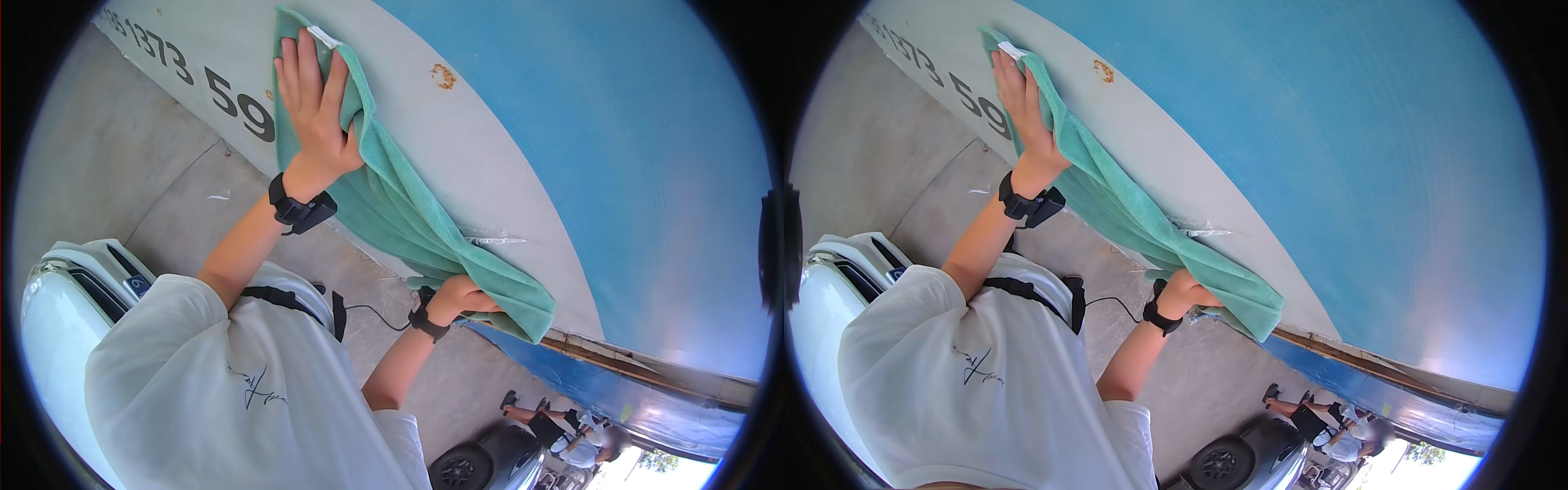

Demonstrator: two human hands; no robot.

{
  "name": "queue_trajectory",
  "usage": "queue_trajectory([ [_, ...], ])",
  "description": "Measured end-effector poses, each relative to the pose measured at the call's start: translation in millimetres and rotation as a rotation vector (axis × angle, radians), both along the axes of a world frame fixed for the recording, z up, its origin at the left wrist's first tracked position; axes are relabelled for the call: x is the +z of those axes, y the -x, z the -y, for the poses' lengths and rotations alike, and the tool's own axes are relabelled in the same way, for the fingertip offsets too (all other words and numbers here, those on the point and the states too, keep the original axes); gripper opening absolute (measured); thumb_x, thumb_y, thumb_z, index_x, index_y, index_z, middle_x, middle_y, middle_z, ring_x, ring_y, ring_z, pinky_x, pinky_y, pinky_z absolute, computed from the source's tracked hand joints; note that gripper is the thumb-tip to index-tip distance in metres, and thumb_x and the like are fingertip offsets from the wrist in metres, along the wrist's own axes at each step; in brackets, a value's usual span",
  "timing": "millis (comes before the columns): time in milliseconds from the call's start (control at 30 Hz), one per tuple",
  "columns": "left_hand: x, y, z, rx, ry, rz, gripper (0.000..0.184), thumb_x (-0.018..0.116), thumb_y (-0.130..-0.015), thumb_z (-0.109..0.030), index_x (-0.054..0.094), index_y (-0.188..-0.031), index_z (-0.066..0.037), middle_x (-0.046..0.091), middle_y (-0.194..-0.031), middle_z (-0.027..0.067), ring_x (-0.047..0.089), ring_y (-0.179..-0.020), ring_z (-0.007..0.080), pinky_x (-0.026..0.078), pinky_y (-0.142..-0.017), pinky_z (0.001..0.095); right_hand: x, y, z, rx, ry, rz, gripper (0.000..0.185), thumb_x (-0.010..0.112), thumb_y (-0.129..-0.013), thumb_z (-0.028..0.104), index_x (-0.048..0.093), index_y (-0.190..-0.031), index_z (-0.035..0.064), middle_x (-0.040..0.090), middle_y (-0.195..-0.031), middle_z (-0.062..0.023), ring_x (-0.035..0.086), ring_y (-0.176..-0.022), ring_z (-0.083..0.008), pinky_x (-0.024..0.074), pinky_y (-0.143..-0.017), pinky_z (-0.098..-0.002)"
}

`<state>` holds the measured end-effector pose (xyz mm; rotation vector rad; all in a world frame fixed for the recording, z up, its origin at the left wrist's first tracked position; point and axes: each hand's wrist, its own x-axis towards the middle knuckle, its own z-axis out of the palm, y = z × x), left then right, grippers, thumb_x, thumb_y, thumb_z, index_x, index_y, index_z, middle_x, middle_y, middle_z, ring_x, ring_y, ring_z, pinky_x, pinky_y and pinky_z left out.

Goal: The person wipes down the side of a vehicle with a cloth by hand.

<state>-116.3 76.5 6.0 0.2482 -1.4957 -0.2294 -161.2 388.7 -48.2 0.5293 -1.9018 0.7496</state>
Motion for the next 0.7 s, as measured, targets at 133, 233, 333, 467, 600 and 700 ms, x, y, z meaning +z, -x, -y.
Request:
queue_trajectory([
  [133, -3, 1, 1, 0.006, 0.021, -0.006, 0.064, 0.044, -0.09, -0.041, 0.044, -0.142, -0.003, 0.027, -0.152, 0.0313, 0.02, -0.142, 0.0507, 0.011, -0.112, 0.062, -9, -3, 18, 0.028, 0.036, 0.01, 0.057, 0.052, -0.097, 0.026, 0.037, -0.135, -0.0138, 0.041, -0.139, -0.032, 0.046, -0.12, -0.0447, 0.0345, -0.104, -0.0513],
  [233, -2, 1, 0, 0.002, 0.014, -0.002, 0.064, 0.045, -0.09, -0.041, 0.045, -0.142, -0.003, 0.027, -0.152, 0.0311, 0.02, -0.142, 0.0509, 0.011, -0.112, 0.0623, -27, -11, 19, 0.031, -0.017, 0.135, 0.054, 0.046, -0.099, 0.027, 0.04, -0.133, -0.0148, 0.039, -0.14, -0.0341, 0.04, -0.123, -0.0486, 0.0243, -0.108, -0.0547],
  [333, -1, 2, -1, -0.001, -0.003, -0.017, 0.065, 0.045, -0.09, -0.042, 0.045, -0.141, -0.003, 0.029, -0.152, 0.0308, 0.02, -0.142, 0.0507, 0.011, -0.111, 0.0627, -26, -14, 19, -0.066, -0.102, 0.076, 0.061, 0.055, -0.095, 0.025, 0.034, -0.137, -0.0134, 0.039, -0.141, -0.0306, 0.048, -0.119, -0.0446, 0.0348, -0.102, -0.0511],
  [467, 0, -10, -1, -0.024, 0.021, 0.13, 0.087, 0.055, -0.089, -0.054, 0.024, -0.152, -0.004, 0.012, -0.158, 0.0266, 0.011, -0.144, 0.0507, 0.01, -0.112, 0.0619, 21, -3, 30, -0.005, 0.014, -0.066, 0.065, 0.064, -0.091, 0.03, 0.041, -0.136, -0.0098, 0.044, -0.14, -0.0271, 0.052, -0.118, -0.0411, 0.042, -0.099, -0.047],
  [600, -1, -8, 1, -0.044, 0.038, 0.119, 0.09, 0.056, -0.088, -0.056, 0.022, -0.153, -0.004, 0.012, -0.158, 0.0262, 0.011, -0.144, 0.0505, 0.009, -0.113, 0.0622, 12, 3, 20, 0.028, 0.059, -0.032, 0.063, 0.067, -0.09, 0.033, 0.046, -0.134, -0.0078, 0.051, -0.134, -0.0252, 0.055, -0.115, -0.0392, 0.0445, -0.097, -0.0455],
  [700, -4, -6, 4, -0.029, 0.054, 0.115, 0.091, 0.056, -0.087, -0.057, 0.021, -0.153, -0.004, 0.012, -0.158, 0.0256, 0.011, -0.144, 0.0501, 0.009, -0.113, 0.0622, 2, -5, 38, 0.066, 0.098, -0.002, 0.056, 0.064, -0.092, 0.032, 0.05, -0.129, -0.0079, 0.054, -0.13, -0.0251, 0.057, -0.11, -0.0388, 0.0451, -0.095, -0.046],
])
